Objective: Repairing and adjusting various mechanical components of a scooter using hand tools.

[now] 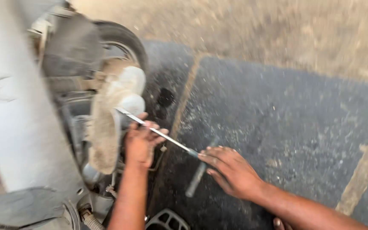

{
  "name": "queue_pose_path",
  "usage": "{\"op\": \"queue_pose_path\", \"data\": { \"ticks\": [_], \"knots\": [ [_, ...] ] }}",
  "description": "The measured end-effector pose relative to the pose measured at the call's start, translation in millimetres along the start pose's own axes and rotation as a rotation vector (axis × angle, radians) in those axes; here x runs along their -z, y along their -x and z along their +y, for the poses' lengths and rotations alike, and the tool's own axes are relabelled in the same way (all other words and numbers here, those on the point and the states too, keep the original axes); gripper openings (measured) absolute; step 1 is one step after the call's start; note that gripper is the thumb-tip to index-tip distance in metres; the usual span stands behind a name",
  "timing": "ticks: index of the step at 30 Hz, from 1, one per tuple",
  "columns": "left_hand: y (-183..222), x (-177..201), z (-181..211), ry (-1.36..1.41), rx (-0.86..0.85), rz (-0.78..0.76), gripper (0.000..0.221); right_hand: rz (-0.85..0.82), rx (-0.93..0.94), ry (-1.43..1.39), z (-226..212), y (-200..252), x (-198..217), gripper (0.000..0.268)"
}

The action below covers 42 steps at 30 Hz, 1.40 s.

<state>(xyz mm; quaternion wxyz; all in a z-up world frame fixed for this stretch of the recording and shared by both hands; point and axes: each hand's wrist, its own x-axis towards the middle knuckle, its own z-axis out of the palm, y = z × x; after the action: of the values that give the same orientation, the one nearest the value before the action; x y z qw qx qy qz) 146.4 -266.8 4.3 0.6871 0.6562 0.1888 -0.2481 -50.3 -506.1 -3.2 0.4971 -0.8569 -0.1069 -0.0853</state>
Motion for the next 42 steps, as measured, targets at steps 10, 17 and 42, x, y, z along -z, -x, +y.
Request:
{"op": "queue_pose_path", "data": {
  "ticks": [10, 17, 42],
  "knots": [
    [-18, 13, -4, -0.056, -0.07, 0.107, 0.043, 0.135, 0.041, -0.072, 37, -15, -19, 0.047],
    [-34, 30, -4, 0.054, -0.177, 0.152, 0.042, 0.172, 0.01, -0.122, 27, -35, -38, 0.041],
    [19, 0, -18, 0.378, -0.115, -0.348, 0.018, -0.147, -0.441, -0.689, -31, -70, -50, 0.054]
  ]
}}
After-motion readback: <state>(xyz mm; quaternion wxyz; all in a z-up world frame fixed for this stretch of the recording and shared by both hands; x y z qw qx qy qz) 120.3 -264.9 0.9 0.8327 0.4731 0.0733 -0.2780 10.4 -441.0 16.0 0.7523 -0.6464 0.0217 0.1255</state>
